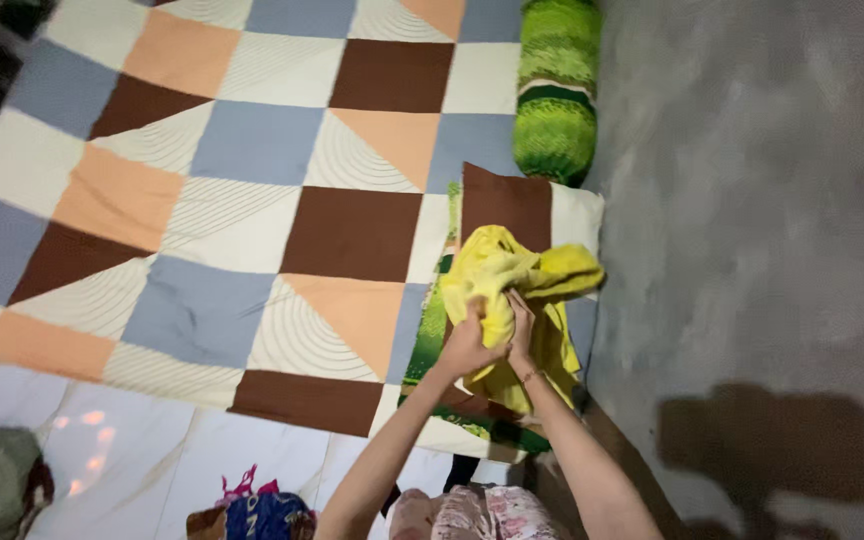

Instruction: The person folds and stacks several pieces of bedding on a bed, including a patterned sheet, a floral blanket, a blue towel, a yellow towel, and a green pillow. They then roll the bedsheet and place it on the floor.

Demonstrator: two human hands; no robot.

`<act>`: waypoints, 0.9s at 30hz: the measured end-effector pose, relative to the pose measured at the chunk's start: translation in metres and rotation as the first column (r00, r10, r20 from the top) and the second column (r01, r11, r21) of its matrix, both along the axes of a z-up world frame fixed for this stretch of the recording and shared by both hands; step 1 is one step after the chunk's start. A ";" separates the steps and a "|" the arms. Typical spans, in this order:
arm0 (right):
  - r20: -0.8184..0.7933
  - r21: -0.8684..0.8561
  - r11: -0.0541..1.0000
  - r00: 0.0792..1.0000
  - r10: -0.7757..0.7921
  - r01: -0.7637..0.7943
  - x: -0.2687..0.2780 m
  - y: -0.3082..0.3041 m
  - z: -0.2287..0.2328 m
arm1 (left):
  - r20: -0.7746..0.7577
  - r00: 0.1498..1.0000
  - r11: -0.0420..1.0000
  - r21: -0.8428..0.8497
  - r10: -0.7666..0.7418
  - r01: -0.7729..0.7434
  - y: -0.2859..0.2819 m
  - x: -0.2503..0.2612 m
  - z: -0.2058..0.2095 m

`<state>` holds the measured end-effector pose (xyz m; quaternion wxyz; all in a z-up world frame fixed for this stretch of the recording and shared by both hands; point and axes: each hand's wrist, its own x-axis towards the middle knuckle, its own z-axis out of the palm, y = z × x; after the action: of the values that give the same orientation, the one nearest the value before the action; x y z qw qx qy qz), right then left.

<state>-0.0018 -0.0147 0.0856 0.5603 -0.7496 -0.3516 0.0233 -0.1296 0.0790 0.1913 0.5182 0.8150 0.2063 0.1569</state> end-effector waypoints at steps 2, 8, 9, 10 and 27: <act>-0.042 -0.061 0.998 0.999 0.002 -0.005 -0.015 0.029 0.017 | 0.135 0.990 0.995 0.079 0.046 -0.057 0.022 -0.025 0.006; -0.022 -0.042 0.958 0.959 0.282 -0.283 -0.094 0.086 0.070 | 0.149 0.988 0.900 0.424 0.043 -0.103 0.078 -0.102 0.056; -0.085 0.025 0.955 0.951 0.296 -0.295 -0.106 0.099 0.071 | 0.254 0.959 0.985 0.088 0.125 -0.151 0.078 -0.120 0.058; -0.129 0.091 0.943 0.935 0.330 -0.320 -0.120 0.111 0.071 | 0.333 0.914 0.955 -0.258 0.231 -0.148 0.078 -0.136 0.055; -0.153 -0.016 0.440 0.437 0.887 -0.898 -0.482 0.197 0.236 | 0.287 0.464 0.538 -0.292 0.838 -0.791 0.075 -0.495 -0.041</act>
<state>-0.4837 0.1825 0.3218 0.4479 -0.4739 -0.6576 0.3773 -0.6251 0.1536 0.1506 0.4566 0.5353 0.4703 0.5327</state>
